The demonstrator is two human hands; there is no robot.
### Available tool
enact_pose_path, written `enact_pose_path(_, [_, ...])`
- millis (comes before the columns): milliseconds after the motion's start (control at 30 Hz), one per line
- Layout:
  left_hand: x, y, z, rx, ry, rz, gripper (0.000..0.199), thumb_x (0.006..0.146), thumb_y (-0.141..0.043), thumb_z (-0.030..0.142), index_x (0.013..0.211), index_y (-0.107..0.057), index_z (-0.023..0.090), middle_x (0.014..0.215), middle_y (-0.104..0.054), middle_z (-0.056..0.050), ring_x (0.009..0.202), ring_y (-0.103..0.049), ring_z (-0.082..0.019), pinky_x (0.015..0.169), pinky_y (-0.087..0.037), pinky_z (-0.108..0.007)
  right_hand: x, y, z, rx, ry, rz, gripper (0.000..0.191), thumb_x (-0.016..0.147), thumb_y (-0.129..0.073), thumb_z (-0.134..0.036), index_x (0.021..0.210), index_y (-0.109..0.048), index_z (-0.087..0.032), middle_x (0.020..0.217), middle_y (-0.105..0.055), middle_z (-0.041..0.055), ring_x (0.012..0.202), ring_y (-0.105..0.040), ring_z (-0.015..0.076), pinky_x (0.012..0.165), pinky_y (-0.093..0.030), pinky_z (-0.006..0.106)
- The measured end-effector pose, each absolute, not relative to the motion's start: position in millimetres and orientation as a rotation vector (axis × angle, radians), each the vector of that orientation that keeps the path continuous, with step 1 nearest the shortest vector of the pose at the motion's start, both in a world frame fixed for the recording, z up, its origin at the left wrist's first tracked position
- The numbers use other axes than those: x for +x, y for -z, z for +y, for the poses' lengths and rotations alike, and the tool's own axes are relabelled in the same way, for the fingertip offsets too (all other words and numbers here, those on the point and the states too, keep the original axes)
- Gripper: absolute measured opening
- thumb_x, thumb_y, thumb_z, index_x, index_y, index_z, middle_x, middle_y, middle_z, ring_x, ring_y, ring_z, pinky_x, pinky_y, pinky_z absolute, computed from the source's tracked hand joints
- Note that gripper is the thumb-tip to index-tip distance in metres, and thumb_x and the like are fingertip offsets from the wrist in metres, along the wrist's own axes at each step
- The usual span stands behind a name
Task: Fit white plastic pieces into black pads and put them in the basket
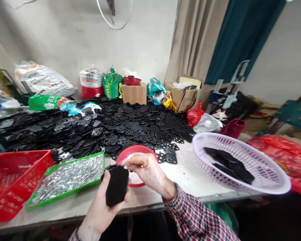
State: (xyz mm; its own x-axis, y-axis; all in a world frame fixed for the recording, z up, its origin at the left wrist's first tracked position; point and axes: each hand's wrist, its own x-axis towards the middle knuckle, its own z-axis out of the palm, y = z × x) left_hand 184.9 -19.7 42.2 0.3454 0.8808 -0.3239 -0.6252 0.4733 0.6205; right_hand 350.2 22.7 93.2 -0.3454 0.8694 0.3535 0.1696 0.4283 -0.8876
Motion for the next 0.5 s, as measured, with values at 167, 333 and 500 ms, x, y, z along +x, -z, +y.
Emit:
enact_pose_path(167, [188,-45,-17,0.449,-0.994,0.753,0.057,0.082,-0.055,0.065,0.101,-0.067,0.014,0.087,-0.069,-0.012,0.058,-0.06,-0.015,0.04,-0.023,-0.018,359,-93,24,-1.018,-0.955,-1.786,0.018,0.081,-0.064,-0.018,0.096,-0.073,-0.019,0.079,-0.07,0.0009,0.071,-0.063,0.0149,0.07,-0.053,0.026])
enact_pose_path(333, [188,-42,-17,0.57,-1.05,0.866,0.056,0.077,-0.065,0.06,0.11,-0.066,0.016,0.083,-0.071,-0.012,0.062,-0.062,-0.018,0.042,-0.031,-0.021,367,-98,21,-1.072,-0.874,-1.941,0.032,0.081,-0.055,-0.011,0.108,-0.07,-0.02,0.074,-0.067,-0.0014,0.068,-0.061,0.0128,0.069,-0.048,0.024])
enact_pose_path(500, [189,-39,-18,0.652,-1.013,0.887,0.05,0.081,-0.062,0.058,0.102,-0.066,0.014,0.065,-0.066,-0.009,0.057,-0.06,-0.017,0.042,-0.03,-0.019,367,-104,16,-1.132,-0.85,-1.963,0.037,0.079,-0.054,-0.007,0.11,-0.07,-0.02,0.074,-0.066,-0.0017,0.067,-0.06,0.0117,0.068,-0.047,0.022])
